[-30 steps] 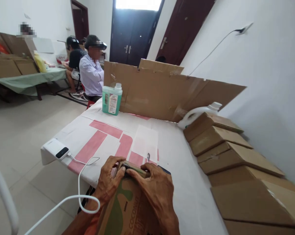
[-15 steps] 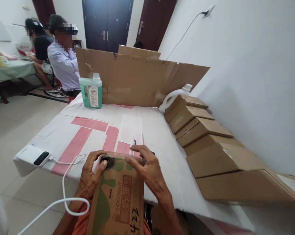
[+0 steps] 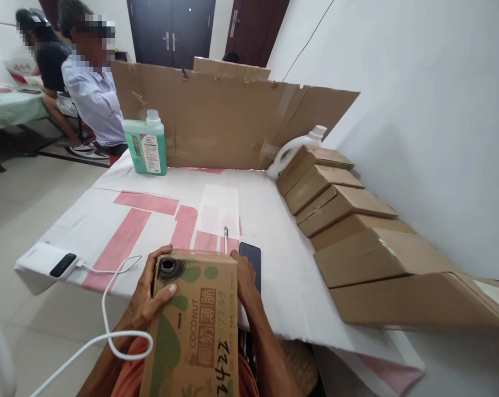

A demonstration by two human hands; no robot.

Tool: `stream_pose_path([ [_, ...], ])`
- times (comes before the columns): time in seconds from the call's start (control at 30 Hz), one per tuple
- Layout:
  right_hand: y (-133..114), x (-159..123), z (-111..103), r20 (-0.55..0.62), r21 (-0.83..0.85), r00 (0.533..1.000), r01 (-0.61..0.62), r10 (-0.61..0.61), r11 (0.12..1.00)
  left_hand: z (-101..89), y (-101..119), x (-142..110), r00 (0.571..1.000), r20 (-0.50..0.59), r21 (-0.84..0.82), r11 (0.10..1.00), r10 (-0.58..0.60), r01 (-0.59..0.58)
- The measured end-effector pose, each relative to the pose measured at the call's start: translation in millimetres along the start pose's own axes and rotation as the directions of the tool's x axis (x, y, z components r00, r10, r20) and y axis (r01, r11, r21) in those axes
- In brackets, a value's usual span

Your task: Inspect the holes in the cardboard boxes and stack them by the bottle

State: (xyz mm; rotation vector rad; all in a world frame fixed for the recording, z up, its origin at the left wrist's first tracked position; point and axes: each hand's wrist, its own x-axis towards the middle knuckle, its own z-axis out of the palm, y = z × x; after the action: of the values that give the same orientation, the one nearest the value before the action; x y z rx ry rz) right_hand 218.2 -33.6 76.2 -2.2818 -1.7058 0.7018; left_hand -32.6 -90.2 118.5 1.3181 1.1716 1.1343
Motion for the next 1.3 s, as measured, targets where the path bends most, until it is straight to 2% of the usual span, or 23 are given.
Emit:
stream_pose_path([
  [0.2,19.4,12.3,-15.8,-0.062,0.204,0.997,0.063,-0.051,0.977,5.5,2.2,2.5,1.0,0.023,-0.014,1.0,-0.011,0.012],
  [0.27,22.7,11.9,-26.7,-0.114,0.329,0.991,0.106,-0.072,0.938,7.6,2.2,4.6,1.0,0.018,-0.016,1.0,-0.011,0.011],
  [0.33,21.2,6.6,-41.9,-0.22,0.561,0.973,0.186,-0.072,0.807,10.2,2.7,7.0,1.0,-0.014,-0.013,1.0,-0.019,0.019],
  [0.4,13.4,-4.1,-58.8,-0.33,0.778,0.943,0.3,-0.047,0.552,12.5,3.1,9.4,0.999,-0.045,-0.011,1.0,-0.028,0.027],
  [0.47,-0.2,-19.6,-72.2,-0.361,0.876,0.93,0.364,-0.072,0.317,13.5,2.9,11.1,0.999,-0.045,-0.006,1.0,-0.022,0.022],
  [0.5,-8.3,-28.6,-76.1,-0.346,0.9,0.932,0.363,-0.113,0.243,13.6,2.4,11.5,0.999,-0.032,-0.002,1.0,-0.012,0.012],
  [0.57,-24.6,-47.7,-77.7,-0.306,0.924,0.932,0.34,-0.194,0.174,12.9,0.4,11.7,1.0,0.013,0.007,1.0,0.026,-0.026],
  [0.7,-48.2,-81.9,-68.7,-0.257,0.94,0.932,0.302,-0.255,0.158,11.5,-6.6,11.2,0.992,0.091,-0.032,0.996,0.087,-0.085],
  [0.8,-58.4,-97.0,-64.7,-0.148,0.973,0.933,0.197,-0.33,0.121,12.7,-10.7,11.9,0.99,0.097,-0.042,0.994,0.102,-0.098],
  [0.97,-71.3,-101.2,-60.8,-0.09,0.996,0.907,0.092,-0.411,-0.013,17.8,-11.3,12.2,0.989,0.078,-0.042,0.992,0.122,-0.119],
  [1.03,-73.4,-100.1,-57.2,-0.089,0.996,0.904,0.084,-0.419,-0.031,18.9,-10.6,11.3,0.991,0.069,-0.058,0.992,0.112,-0.108],
  [1.1,-73.4,-99.4,-52.8,-0.123,0.99,0.909,0.142,-0.398,0.017,19.4,-9.4,10.5,0.993,0.056,-0.07,0.992,0.104,-0.1],
  [1.23,-71.2,-97.7,-45.7,-0.201,0.918,0.913,0.302,-0.355,0.256,19.6,-5.1,10.2,0.995,0.066,-0.064,0.996,0.072,-0.068],
  [1.3,-71.6,-96.5,-44.0,-0.222,0.875,0.909,0.346,-0.353,0.339,19.3,-2.2,9.9,0.996,0.069,-0.054,0.997,0.064,-0.06],
])
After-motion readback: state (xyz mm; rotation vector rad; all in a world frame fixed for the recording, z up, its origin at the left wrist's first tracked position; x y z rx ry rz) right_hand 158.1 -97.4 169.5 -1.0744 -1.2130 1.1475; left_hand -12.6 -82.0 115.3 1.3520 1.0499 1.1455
